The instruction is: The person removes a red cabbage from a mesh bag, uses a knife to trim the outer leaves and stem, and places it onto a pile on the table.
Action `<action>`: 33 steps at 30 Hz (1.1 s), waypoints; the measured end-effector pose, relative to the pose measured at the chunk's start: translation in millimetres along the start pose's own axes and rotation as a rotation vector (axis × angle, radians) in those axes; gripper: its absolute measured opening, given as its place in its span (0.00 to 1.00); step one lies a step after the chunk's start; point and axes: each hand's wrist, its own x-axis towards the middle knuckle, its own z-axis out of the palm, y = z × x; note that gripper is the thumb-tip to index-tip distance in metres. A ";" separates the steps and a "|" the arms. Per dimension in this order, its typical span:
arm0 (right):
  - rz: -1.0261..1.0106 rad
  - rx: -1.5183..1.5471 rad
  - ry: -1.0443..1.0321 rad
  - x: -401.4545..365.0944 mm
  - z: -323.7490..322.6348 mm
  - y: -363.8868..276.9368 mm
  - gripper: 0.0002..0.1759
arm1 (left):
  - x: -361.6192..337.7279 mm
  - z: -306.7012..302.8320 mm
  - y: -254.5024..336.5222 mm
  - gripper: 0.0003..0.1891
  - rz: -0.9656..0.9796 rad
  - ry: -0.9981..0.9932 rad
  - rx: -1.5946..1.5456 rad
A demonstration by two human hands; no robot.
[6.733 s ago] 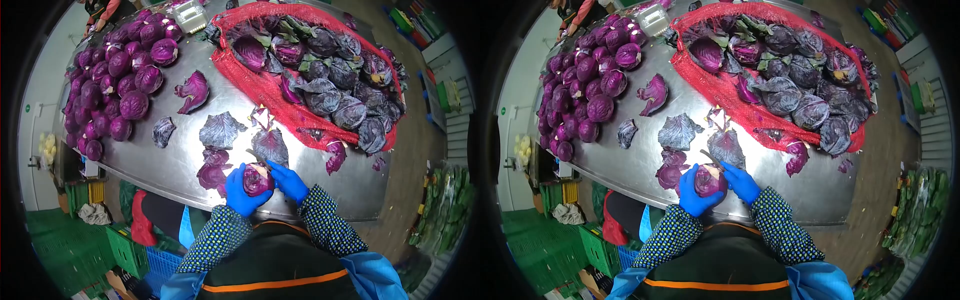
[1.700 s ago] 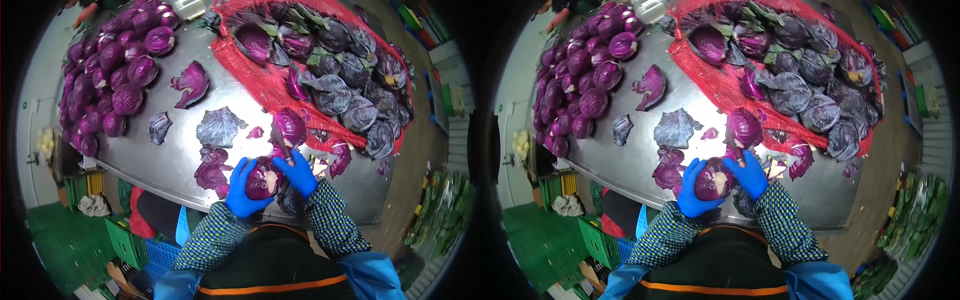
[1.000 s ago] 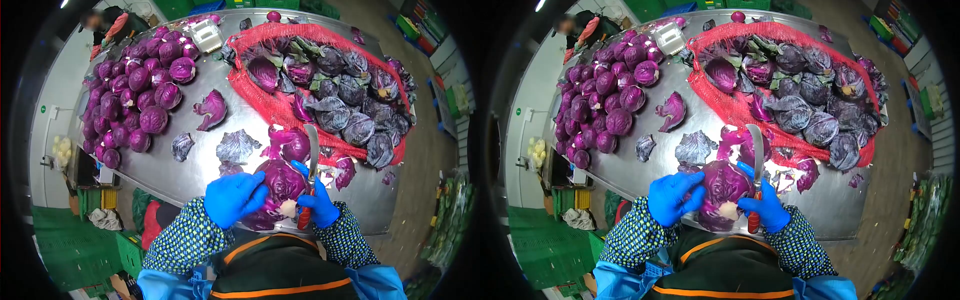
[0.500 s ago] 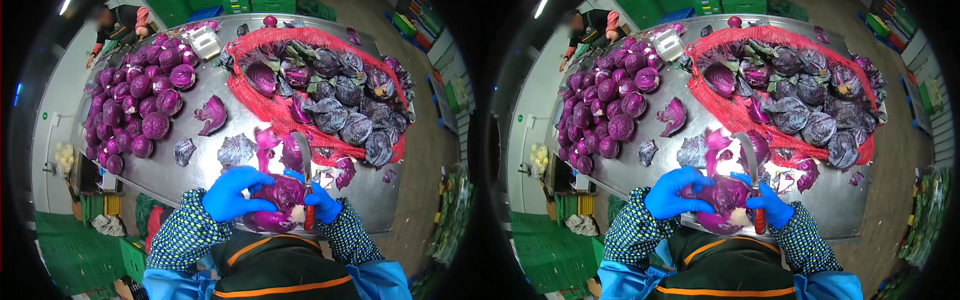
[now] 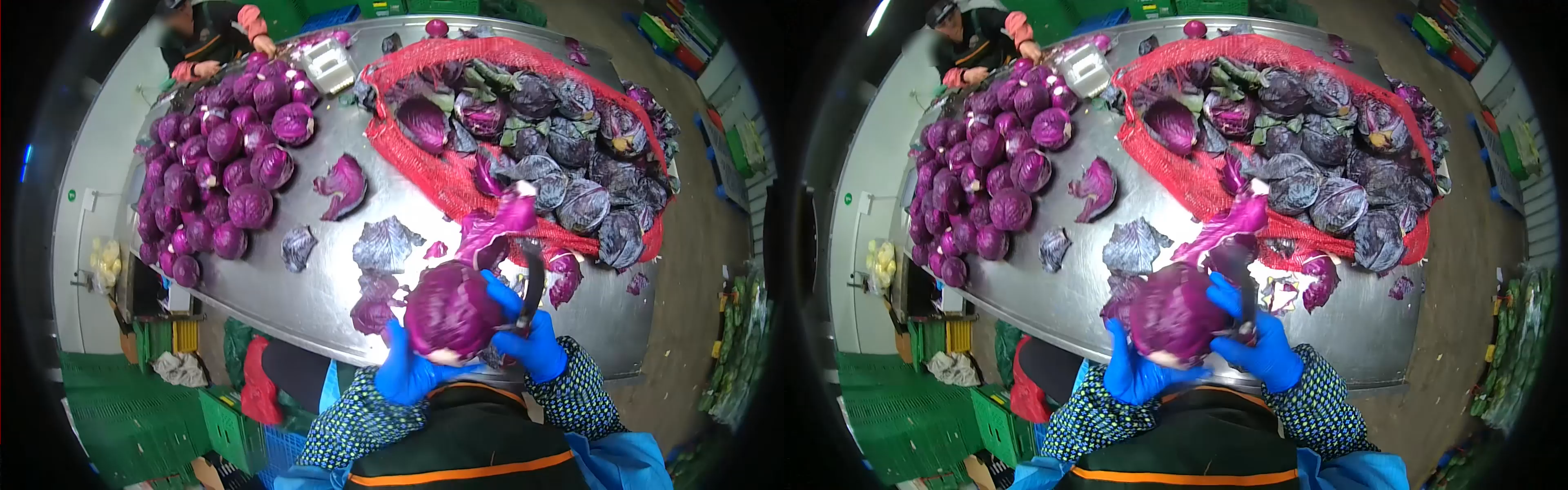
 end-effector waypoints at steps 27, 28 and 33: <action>0.144 -0.083 0.292 46.5 18.1 -71.7 0.15 | -28.0 46.1 32.8 0.63 0.602 -0.018 1.849; 0.187 0.002 0.325 50.5 8.1 -70.3 0.15 | -29.5 39.9 32.5 0.65 0.645 -0.069 1.679; 0.401 -0.341 0.212 33.1 -64.4 -16.0 0.22 | -27.2 29.3 23.9 0.68 0.617 -0.101 0.837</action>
